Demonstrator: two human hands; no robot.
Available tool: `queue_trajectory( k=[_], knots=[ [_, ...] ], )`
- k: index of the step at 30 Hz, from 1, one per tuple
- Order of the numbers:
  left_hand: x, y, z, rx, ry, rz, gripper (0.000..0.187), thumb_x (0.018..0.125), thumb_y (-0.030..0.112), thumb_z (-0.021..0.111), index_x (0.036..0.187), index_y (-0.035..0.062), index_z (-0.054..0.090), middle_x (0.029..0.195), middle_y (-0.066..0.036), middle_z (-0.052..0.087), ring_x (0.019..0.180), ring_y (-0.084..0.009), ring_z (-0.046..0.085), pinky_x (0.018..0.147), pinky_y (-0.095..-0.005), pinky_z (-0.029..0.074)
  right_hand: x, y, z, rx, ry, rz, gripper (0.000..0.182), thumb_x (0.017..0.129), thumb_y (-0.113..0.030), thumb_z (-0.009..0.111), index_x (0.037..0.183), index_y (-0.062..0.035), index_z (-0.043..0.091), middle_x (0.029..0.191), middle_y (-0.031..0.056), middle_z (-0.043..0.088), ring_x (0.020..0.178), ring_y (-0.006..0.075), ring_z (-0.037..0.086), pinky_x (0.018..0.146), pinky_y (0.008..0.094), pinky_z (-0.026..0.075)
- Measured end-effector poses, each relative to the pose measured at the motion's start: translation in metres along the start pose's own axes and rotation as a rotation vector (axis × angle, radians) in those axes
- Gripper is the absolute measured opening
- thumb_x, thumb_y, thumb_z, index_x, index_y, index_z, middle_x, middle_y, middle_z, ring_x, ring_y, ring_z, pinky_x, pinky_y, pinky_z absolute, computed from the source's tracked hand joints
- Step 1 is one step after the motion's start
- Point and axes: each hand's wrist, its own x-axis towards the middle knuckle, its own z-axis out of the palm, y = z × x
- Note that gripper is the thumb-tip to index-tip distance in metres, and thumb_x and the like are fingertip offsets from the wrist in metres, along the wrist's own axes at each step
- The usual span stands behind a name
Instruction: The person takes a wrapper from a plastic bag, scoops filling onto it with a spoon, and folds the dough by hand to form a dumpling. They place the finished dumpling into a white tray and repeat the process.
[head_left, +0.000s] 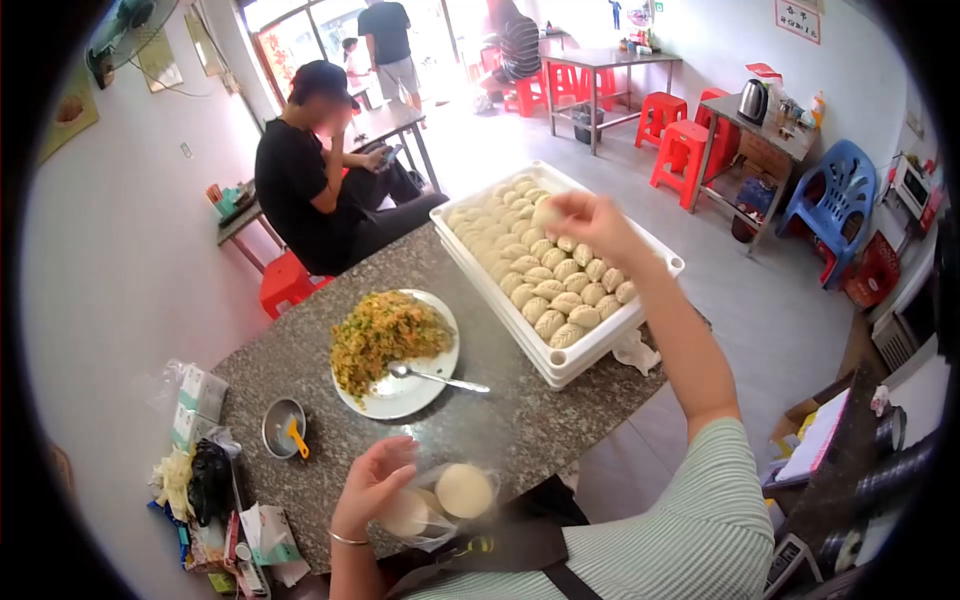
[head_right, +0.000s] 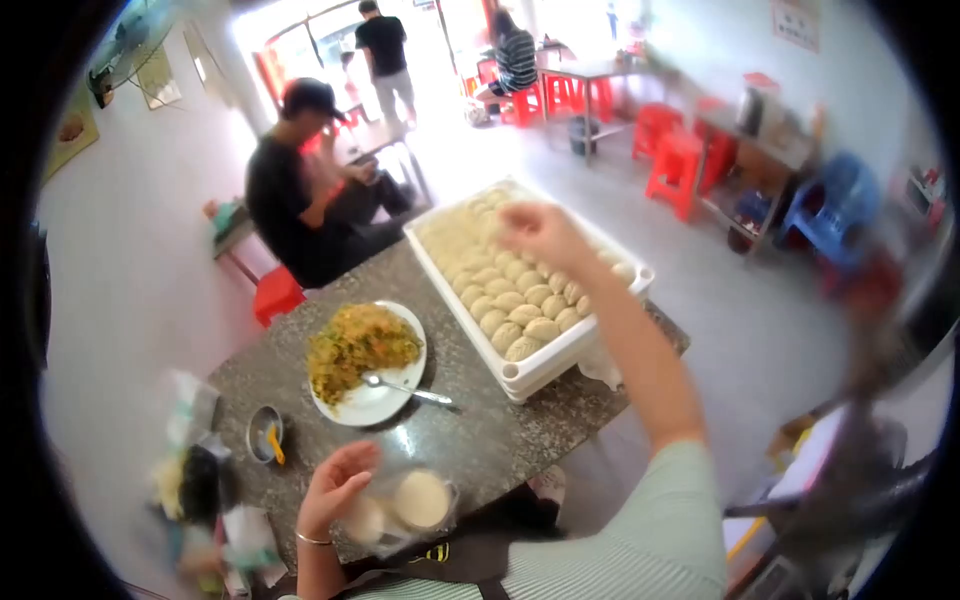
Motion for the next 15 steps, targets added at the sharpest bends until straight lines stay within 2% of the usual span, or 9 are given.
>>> queue_trajectory(
  k=[1, 2, 3, 5, 9, 11, 12, 14, 15],
  knots=[
    [-0.003, 0.0, 0.0, 0.047, -0.014, 0.009, 0.049, 0.086, 0.007, 0.07, 0.131, 0.0015, 0.051, 0.127, -0.011, 0.059, 0.116, -0.0192, 0.056, 0.099, -0.0322, 0.046, -0.006, -0.011, 0.002, -0.006, -0.003, 0.01, 0.053, 0.079, -0.031, 0.078, 0.117, 0.0022, 0.064, 0.109, 0.0128, 0.069, 0.1, 0.0183, 0.065, 0.093, 0.0307, 0.047],
    [-0.006, 0.001, 0.002, 0.095, -0.025, 0.022, 0.05, 0.085, 0.008, 0.071, 0.13, 0.0009, 0.052, 0.126, -0.011, 0.06, 0.114, -0.0194, 0.057, 0.098, -0.0329, 0.047, -0.006, -0.032, -0.013, 0.016, 0.024, 0.046, 0.044, 0.082, -0.026, 0.076, 0.113, 0.0022, 0.064, 0.103, 0.0111, 0.07, 0.096, 0.0166, 0.065, 0.088, 0.0298, 0.049],
    [-0.008, -0.008, 0.013, 0.056, -0.032, -0.006, 0.05, 0.085, 0.008, 0.071, 0.13, 0.0009, 0.052, 0.126, -0.011, 0.06, 0.114, -0.0194, 0.057, 0.098, -0.0329, 0.047, -0.001, -0.018, -0.028, -0.011, 0.004, 0.081, 0.044, 0.082, -0.026, 0.076, 0.113, 0.0022, 0.064, 0.103, 0.0111, 0.07, 0.096, 0.0166, 0.065, 0.088, 0.0298, 0.049],
    [-0.007, 0.0, 0.012, 0.196, -0.028, 0.02, 0.05, 0.083, 0.008, 0.072, 0.128, 0.0002, 0.053, 0.123, -0.011, 0.061, 0.111, -0.0202, 0.059, 0.097, -0.0336, 0.047, 0.027, 0.006, -0.05, -0.029, 0.202, 0.015, 0.037, 0.084, -0.023, 0.074, 0.109, 0.0026, 0.065, 0.1, 0.0108, 0.07, 0.091, 0.0156, 0.066, 0.082, 0.0294, 0.051],
    [-0.01, 0.004, 0.013, 0.27, -0.01, 0.025, 0.05, 0.082, 0.01, 0.074, 0.127, -0.0001, 0.055, 0.12, -0.012, 0.063, 0.108, -0.0213, 0.06, 0.094, -0.0341, 0.048, 0.051, 0.047, -0.059, -0.039, 0.214, 0.069, 0.033, 0.084, -0.02, 0.073, 0.106, 0.0031, 0.065, 0.097, 0.0114, 0.07, 0.083, 0.016, 0.067, 0.076, 0.029, 0.053],
    [-0.01, 0.007, 0.014, 0.362, -0.009, 0.037, 0.05, 0.081, 0.014, 0.075, 0.125, -0.0002, 0.056, 0.117, -0.013, 0.064, 0.107, -0.0221, 0.061, 0.092, -0.0347, 0.049, 0.058, 0.065, -0.057, -0.067, 0.152, 0.213, 0.031, 0.081, -0.018, 0.074, 0.104, 0.0025, 0.066, 0.09, 0.0113, 0.071, 0.075, 0.0159, 0.067, 0.07, 0.0286, 0.053],
    [-0.01, 0.006, 0.013, 0.358, -0.007, 0.035, 0.05, 0.081, 0.014, 0.075, 0.125, -0.0002, 0.056, 0.117, -0.013, 0.064, 0.107, -0.0221, 0.061, 0.092, -0.0347, 0.049, 0.059, 0.073, -0.055, -0.069, 0.148, 0.215, 0.031, 0.081, -0.018, 0.074, 0.104, 0.0025, 0.066, 0.09, 0.0113, 0.071, 0.075, 0.0159, 0.067, 0.07, 0.0286, 0.053],
    [-0.009, 0.003, 0.008, 0.41, -0.082, -0.029, 0.054, 0.083, 0.006, 0.071, 0.133, 0.0008, 0.051, 0.129, -0.011, 0.059, 0.116, -0.02, 0.056, 0.101, -0.0347, 0.045, 0.062, 0.089, -0.052, -0.2, 0.1, 0.264, 0.025, 0.085, -0.025, 0.071, 0.1, -0.0055, 0.07, 0.086, 0.0051, 0.07, 0.075, 0.0119, 0.066, 0.066, 0.0289, 0.051],
    [-0.009, 0.002, 0.009, 0.407, -0.082, -0.03, 0.054, 0.083, 0.006, 0.071, 0.133, 0.0008, 0.051, 0.129, -0.011, 0.059, 0.116, -0.02, 0.056, 0.101, -0.0347, 0.045, 0.058, 0.082, -0.048, -0.202, 0.099, 0.265, 0.025, 0.085, -0.025, 0.071, 0.1, -0.0055, 0.07, 0.086, 0.0051, 0.07, 0.075, 0.0119, 0.066, 0.066, 0.0289, 0.051]
  ],
)
